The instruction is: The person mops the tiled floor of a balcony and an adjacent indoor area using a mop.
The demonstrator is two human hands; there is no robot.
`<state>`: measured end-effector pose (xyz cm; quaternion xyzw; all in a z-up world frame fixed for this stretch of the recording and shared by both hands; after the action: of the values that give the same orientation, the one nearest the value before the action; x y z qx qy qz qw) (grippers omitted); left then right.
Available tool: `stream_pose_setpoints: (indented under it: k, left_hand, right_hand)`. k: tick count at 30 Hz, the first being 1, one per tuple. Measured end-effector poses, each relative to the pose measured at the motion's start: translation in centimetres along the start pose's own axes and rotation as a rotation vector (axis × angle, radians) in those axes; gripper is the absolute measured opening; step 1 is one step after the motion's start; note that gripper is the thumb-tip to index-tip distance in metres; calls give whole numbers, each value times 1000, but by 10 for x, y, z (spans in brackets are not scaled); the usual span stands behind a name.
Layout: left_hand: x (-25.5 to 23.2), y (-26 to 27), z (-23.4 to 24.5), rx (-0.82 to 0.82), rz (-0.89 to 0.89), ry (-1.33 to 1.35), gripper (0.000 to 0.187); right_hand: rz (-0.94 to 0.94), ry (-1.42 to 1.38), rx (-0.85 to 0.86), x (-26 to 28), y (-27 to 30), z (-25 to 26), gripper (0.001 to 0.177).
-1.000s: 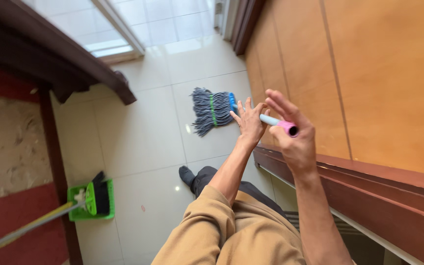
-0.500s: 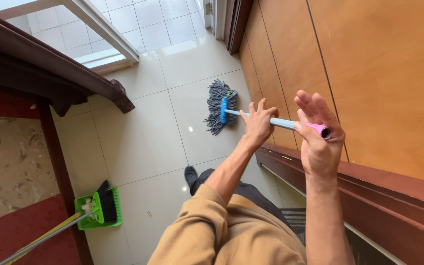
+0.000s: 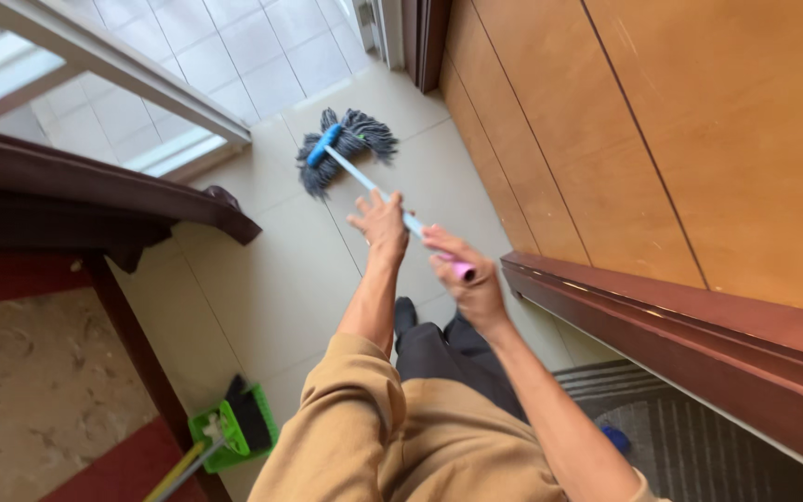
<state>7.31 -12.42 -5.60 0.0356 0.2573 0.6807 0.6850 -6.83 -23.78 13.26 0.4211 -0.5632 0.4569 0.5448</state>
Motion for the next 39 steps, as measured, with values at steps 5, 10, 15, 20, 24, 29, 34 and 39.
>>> stream_pose_setpoints:
  k: [5, 10, 15, 20, 24, 29, 34, 39]
  left_hand:
    - [41, -6, 28, -30, 8, 81, 40]
    - [60, -6, 55, -57, 79, 250, 43]
    - [57, 12, 76, -88, -14, 275, 45]
    - [50, 32, 84, -11, -50, 327, 48]
    - [48, 51, 75, 24, -24, 402, 50]
    - [33, 96, 50, 54, 15, 439, 48]
    - [8, 149, 16, 42, 39, 486, 48]
    - [-38, 209, -32, 40, 54, 550, 48]
  right_hand:
    - [5, 93, 22, -36, -21, -53, 30]
    - [66, 283, 87, -28, -41, -86, 39]
    - [149, 443, 11, 6, -41, -94, 41]
    - [216, 557, -33, 45, -25, -82, 16]
    - [198, 653, -22, 69, -5, -80, 15]
    - [258, 717, -5, 92, 34, -69, 12]
    - [204, 714, -47, 107, 79, -28, 12]
    - [184, 730, -80, 113, 133, 32, 13]
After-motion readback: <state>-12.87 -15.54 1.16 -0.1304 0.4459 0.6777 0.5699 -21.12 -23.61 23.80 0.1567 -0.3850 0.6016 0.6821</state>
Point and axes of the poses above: each hand's wrist, its own y-axis away from the middle knuckle, its own z-axis out of the back of the hand, x = y × z, the point moved 3 cm from there along -y, towards the middle knuckle, and after that the axes turned 7 degrees about z, right-handed, at the moved point
